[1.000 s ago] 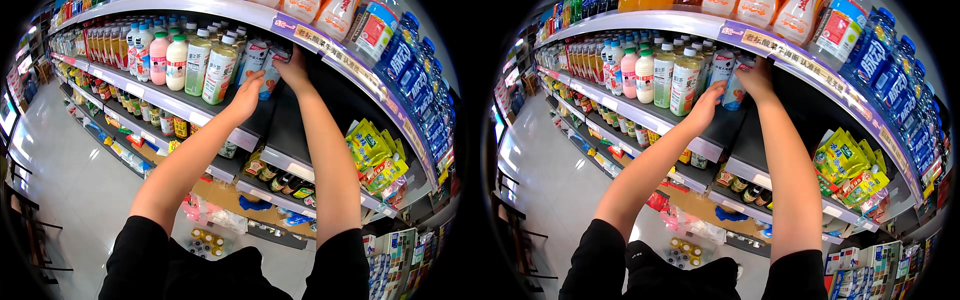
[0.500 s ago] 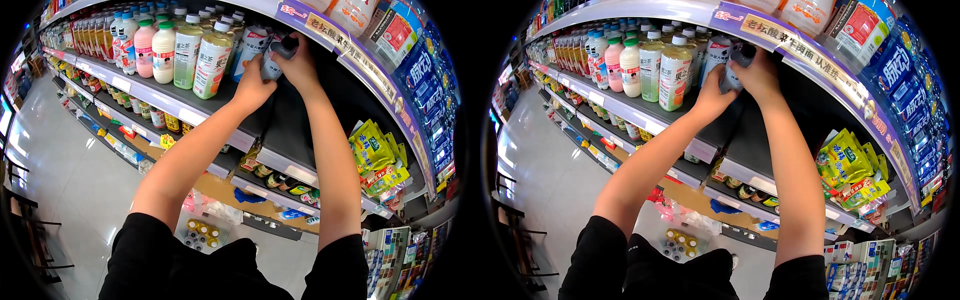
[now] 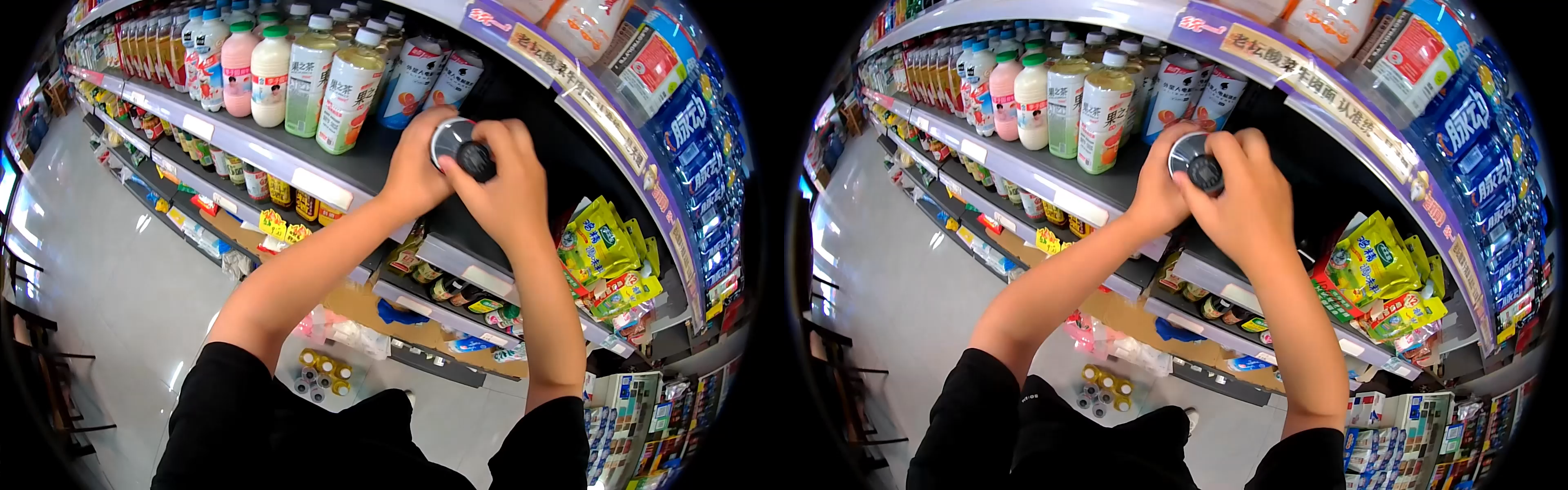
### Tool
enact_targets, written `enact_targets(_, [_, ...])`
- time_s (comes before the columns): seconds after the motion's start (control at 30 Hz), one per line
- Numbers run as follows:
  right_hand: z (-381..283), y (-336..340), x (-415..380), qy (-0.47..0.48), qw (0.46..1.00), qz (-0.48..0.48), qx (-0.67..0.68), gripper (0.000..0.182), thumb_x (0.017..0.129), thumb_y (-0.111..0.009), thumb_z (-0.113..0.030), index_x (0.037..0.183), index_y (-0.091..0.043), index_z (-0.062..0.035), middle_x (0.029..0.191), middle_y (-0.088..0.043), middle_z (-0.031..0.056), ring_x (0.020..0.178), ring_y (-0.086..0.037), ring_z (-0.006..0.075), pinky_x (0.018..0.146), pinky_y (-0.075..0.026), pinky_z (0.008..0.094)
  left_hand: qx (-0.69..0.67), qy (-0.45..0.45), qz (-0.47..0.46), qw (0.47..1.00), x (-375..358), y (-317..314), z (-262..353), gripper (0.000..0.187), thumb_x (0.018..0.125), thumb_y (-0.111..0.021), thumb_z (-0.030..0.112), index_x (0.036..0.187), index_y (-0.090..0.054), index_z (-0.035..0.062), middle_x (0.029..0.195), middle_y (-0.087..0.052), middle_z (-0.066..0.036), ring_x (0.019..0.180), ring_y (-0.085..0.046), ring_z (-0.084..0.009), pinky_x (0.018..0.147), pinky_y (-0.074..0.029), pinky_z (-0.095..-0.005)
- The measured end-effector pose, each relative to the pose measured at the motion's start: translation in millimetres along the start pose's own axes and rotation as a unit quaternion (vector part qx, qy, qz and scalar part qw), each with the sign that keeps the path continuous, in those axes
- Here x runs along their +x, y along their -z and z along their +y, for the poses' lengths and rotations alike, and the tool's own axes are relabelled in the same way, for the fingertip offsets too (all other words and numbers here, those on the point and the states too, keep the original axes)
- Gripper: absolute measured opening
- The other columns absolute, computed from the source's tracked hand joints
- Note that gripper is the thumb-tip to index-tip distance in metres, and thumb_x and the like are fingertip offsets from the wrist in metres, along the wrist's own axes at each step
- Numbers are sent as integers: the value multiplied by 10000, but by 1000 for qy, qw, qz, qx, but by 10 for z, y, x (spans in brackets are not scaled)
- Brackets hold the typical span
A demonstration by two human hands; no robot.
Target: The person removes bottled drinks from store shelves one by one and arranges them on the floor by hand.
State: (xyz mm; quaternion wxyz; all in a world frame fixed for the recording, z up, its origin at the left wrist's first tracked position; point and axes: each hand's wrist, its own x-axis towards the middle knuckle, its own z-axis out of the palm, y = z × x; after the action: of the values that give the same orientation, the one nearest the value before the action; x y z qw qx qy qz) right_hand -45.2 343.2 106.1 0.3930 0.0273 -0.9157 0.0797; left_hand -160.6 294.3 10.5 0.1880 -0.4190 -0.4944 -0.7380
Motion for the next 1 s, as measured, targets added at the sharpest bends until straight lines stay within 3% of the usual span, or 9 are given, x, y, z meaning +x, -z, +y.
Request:
enact_targets(0.1, [-240, 299, -171, 80, 996, 36, -20, 353, 629, -768, -192, 874, -555, -55, 891, -546, 132, 688, -579, 309, 580, -485, 350, 21, -174, 12, 984, -61, 62, 343, 619, 573, -771, 143, 1129, -508, 72, 1143, -559, -122, 1110, -512, -334, 942, -399, -447])
enact_targets(0.17, [-417, 507, -292, 142, 988, 49, -39, 380, 598, -777, -199, 853, -538, -53, 904, -540, 143, 687, -554, 295, 587, -468, 355, 38, -214, -11, 976, -157, 153, 634, 623, 580, -763, 165, 1145, -512, 91, 1131, -563, -112, 1093, -521, -333, 924, -394, -480])
enact_targets(0.27, [-653, 783, -594, 137, 990, 0, -20, 420, 693, -708, -372, 784, -486, -28, 891, -498, 148, 767, -508, 279, 682, -421, 377, 45, -228, -22, 972, -374, 289, 1103, 446, 655, -710, 161, 1077, -577, 98, 1086, -571, -108, 1018, -547, -314, 882, -415, -467])
enact_targets(0.3, [-689, 848, -699, 140, 990, -9, -4, 473, 719, -674, -447, 764, -464, -25, 877, -481, 150, 754, -492, 275, 665, -406, 380, 52, -210, -22, 976, -497, 350, 1226, 402, 672, -698, 163, 1055, -594, 100, 1075, -573, -105, 998, -551, -305, 868, -420, -458])
enact_targets(0.43, [-935, 882, -936, 130, 975, -160, 87, 485, 657, -748, -388, 760, -428, -39, 761, -419, 109, 635, -418, 255, 580, -353, 361, 74, -97, -29, 992, -1106, 605, 1560, 274, 722, -666, 168, 988, -644, 108, 1044, -578, -91, 934, -564, -275, 818, -432, -427])
enact_targets(0.6, [-954, 258, -1259, 141, 921, -288, 223, 453, 563, -798, -328, 605, -449, -41, 580, -397, 69, 420, -380, 220, 408, -284, 295, 58, 134, -67, 987, -1959, 1020, 1667, 499, 628, -752, 183, 1078, -574, 60, 1055, -560, -129, 959, -543, -313, 848, -417, -431])
enact_targets(0.7, [-1235, -107, -1514, 11, 898, -388, 206, 350, 574, -787, -211, 726, -514, -53, 585, -467, 67, 436, -446, 245, 428, -365, 323, 69, 258, -89, 960, -2506, 1252, 1645, 548, 622, -748, 181, 1112, -537, 57, 1104, -548, -137, 1031, -520, -327, 904, -392, -442])
enact_targets(0.8, [-1321, -582, -1907, 5, 845, -466, 263, 286, 640, -749, -182, 760, -517, -63, 610, -533, 92, 503, -552, 277, 462, -434, 357, 81, 337, -135, 928, -3009, 1563, 1556, 578, 627, -735, 189, 1141, -507, 52, 1134, -539, -141, 1076, -498, -341, 940, -368, -442])
enact_targets(1.0, [-1561, -1657, -2933, -54, 796, -511, 319, 296, 657, -772, -156, 795, -526, -66, 632, -561, 102, 550, -576, 297, 497, -453, 360, 146, 403, -111, 896, -4124, 2210, 1147, 545, 620, -729, 178, 1113, -522, 72, 1141, -538, -125, 1124, -489, -334, 992, -353, -432])
